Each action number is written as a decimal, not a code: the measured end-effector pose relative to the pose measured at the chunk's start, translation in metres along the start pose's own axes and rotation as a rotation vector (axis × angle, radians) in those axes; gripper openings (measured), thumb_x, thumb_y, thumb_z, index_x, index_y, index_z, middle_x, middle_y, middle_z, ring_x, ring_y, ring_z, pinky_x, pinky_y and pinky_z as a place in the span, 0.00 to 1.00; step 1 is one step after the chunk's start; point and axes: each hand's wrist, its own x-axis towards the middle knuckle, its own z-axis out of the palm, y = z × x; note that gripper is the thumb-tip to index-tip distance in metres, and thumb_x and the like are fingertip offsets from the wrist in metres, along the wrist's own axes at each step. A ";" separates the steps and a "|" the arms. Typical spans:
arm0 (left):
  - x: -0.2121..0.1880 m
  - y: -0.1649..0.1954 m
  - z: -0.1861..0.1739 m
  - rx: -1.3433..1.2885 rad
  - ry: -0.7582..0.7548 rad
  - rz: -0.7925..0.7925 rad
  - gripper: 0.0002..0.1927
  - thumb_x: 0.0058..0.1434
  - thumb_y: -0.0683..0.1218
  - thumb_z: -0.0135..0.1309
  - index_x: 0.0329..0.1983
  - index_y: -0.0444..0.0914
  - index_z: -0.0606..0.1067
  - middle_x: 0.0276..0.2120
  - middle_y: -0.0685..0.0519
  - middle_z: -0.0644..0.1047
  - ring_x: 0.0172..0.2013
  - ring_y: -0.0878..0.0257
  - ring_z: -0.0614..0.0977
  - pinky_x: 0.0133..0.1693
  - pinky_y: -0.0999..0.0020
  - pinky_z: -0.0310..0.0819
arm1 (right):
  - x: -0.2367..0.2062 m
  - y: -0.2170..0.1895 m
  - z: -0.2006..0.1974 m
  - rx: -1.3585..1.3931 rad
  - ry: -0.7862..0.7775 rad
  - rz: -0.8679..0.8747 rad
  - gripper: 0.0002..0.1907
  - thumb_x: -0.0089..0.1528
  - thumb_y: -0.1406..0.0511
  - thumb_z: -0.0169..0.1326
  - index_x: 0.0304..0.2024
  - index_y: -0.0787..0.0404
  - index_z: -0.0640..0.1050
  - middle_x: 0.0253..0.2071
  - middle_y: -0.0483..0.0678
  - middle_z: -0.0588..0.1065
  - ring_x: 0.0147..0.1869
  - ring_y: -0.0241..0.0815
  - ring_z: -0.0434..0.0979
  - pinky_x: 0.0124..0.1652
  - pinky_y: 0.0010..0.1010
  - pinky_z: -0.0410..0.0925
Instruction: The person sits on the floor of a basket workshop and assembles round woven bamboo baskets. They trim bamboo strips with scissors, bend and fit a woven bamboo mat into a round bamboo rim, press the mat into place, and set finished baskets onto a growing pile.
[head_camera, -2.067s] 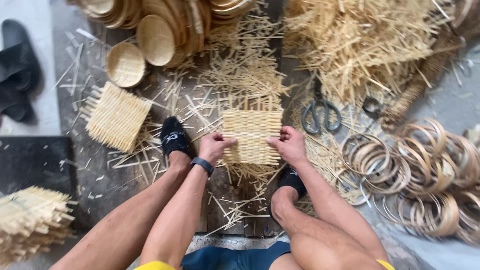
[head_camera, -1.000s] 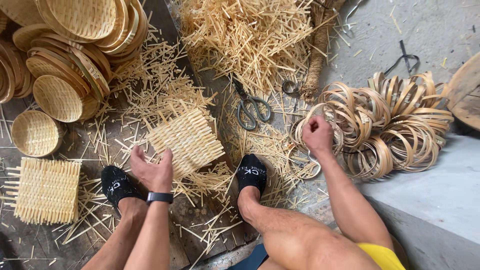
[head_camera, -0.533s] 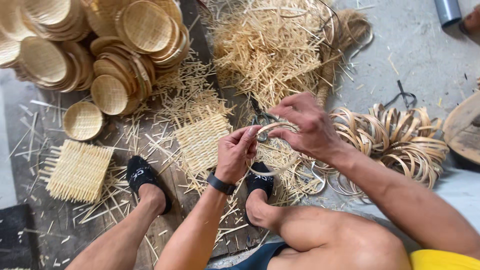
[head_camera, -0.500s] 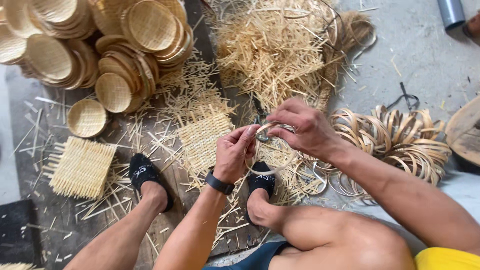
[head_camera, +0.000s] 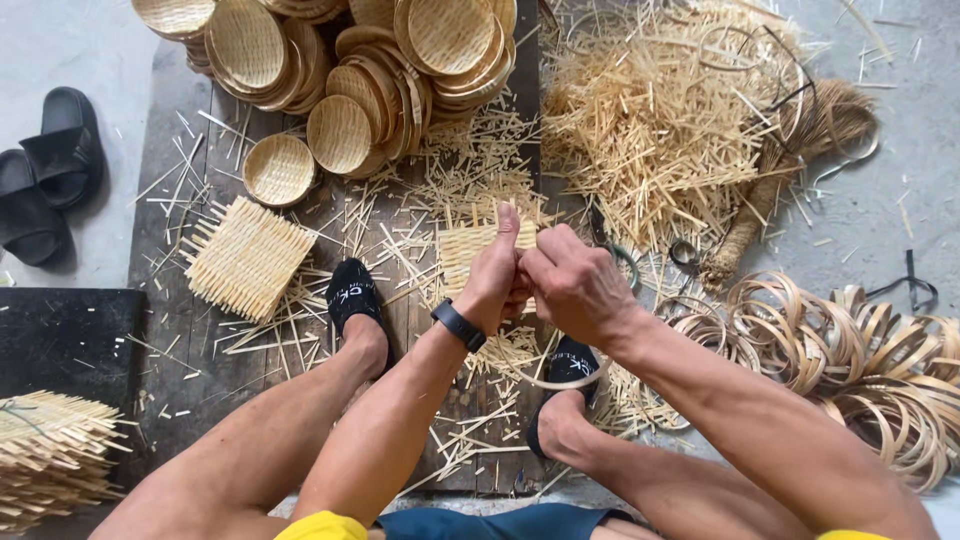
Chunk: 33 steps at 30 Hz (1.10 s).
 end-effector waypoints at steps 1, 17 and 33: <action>0.005 -0.003 -0.006 -0.031 -0.006 0.007 0.40 0.58 0.83 0.34 0.12 0.47 0.57 0.11 0.63 0.57 0.11 0.70 0.54 0.14 0.71 0.42 | 0.004 0.002 0.005 0.003 -0.012 0.022 0.05 0.56 0.71 0.61 0.29 0.64 0.76 0.30 0.51 0.72 0.36 0.43 0.74 0.30 0.33 0.71; 0.009 0.039 -0.075 -0.100 -0.182 0.092 0.11 0.64 0.50 0.56 0.28 0.41 0.76 0.18 0.60 0.75 0.14 0.74 0.63 0.17 0.77 0.55 | -0.014 0.059 0.072 1.975 -0.019 0.834 0.19 0.70 0.57 0.54 0.28 0.62 0.79 0.19 0.43 0.70 0.21 0.32 0.64 0.20 0.22 0.58; 0.065 -0.008 -0.107 -0.253 0.208 0.203 0.14 0.58 0.49 0.63 0.40 0.34 0.79 0.17 0.62 0.68 0.15 0.74 0.63 0.17 0.79 0.58 | -0.033 0.064 0.104 1.348 -0.003 1.045 0.10 0.58 0.63 0.60 0.37 0.63 0.81 0.26 0.43 0.79 0.29 0.34 0.78 0.30 0.27 0.76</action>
